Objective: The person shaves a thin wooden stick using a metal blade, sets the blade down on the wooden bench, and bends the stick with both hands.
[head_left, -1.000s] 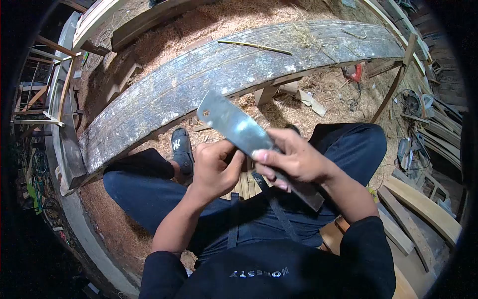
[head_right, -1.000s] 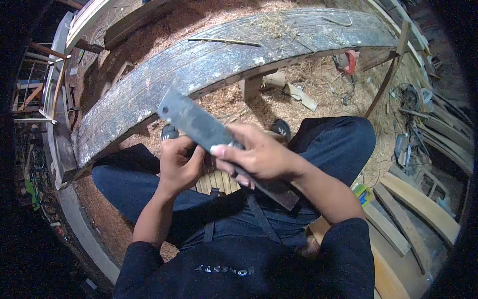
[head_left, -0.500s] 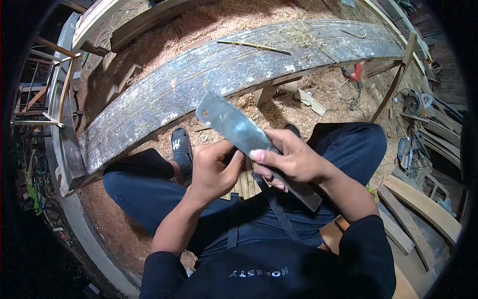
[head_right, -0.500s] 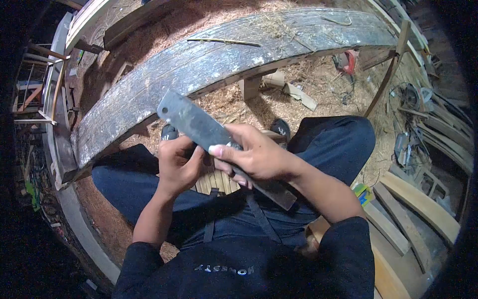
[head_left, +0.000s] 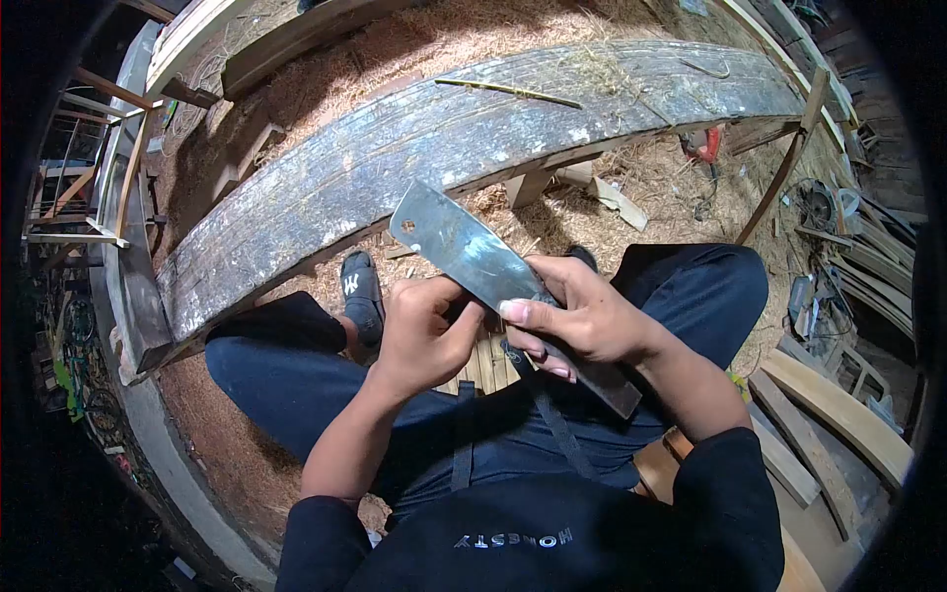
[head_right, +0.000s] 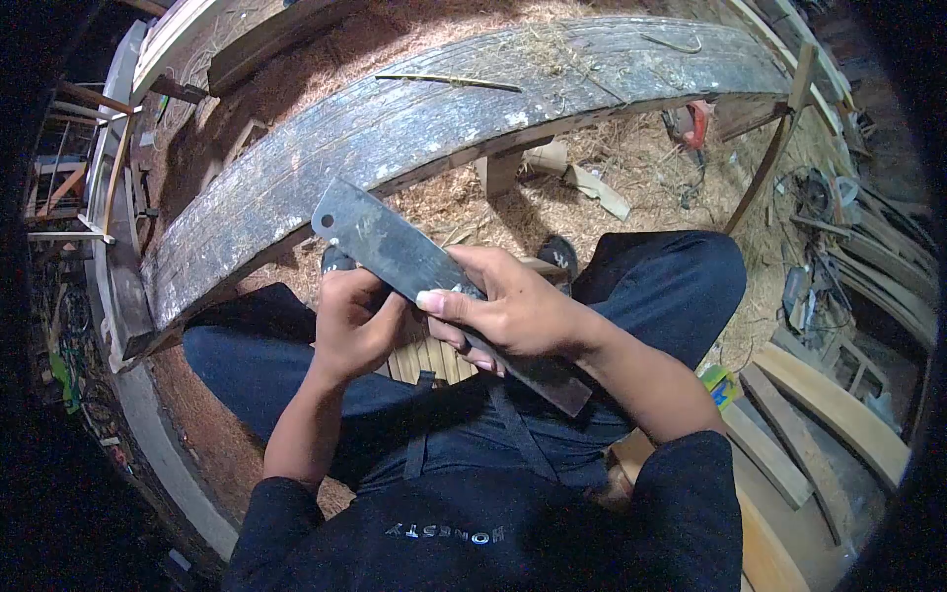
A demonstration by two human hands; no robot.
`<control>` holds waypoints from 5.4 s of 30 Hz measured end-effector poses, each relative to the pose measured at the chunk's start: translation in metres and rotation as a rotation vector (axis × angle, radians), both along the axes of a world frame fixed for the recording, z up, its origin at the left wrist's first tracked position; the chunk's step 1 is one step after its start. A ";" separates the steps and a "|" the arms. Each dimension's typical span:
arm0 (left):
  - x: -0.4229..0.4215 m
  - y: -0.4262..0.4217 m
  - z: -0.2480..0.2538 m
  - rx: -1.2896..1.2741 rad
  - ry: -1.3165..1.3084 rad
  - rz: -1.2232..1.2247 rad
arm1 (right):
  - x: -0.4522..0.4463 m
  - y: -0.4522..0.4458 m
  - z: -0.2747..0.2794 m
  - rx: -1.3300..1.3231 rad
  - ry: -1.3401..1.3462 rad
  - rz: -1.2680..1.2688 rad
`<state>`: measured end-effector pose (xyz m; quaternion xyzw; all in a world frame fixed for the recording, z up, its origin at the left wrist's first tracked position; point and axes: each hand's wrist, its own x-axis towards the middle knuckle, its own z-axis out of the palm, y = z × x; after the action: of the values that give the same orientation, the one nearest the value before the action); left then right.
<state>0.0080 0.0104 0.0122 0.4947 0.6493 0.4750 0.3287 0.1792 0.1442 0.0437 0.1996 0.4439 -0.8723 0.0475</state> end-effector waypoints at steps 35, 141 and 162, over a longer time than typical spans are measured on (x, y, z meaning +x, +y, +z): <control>0.003 0.001 -0.002 0.007 0.003 -0.040 | 0.002 0.002 -0.002 -0.024 -0.005 -0.001; -0.023 0.007 -0.002 -0.205 -0.845 0.113 | -0.022 0.039 -0.022 1.118 -0.188 -0.400; -0.016 0.010 -0.008 -0.149 -0.929 0.162 | -0.027 0.005 -0.038 1.390 0.170 -0.363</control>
<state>-0.0078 0.0208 0.0039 0.1527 0.5023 0.6223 0.5806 0.1519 0.1494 0.0057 0.1856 0.8580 -0.3951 -0.2707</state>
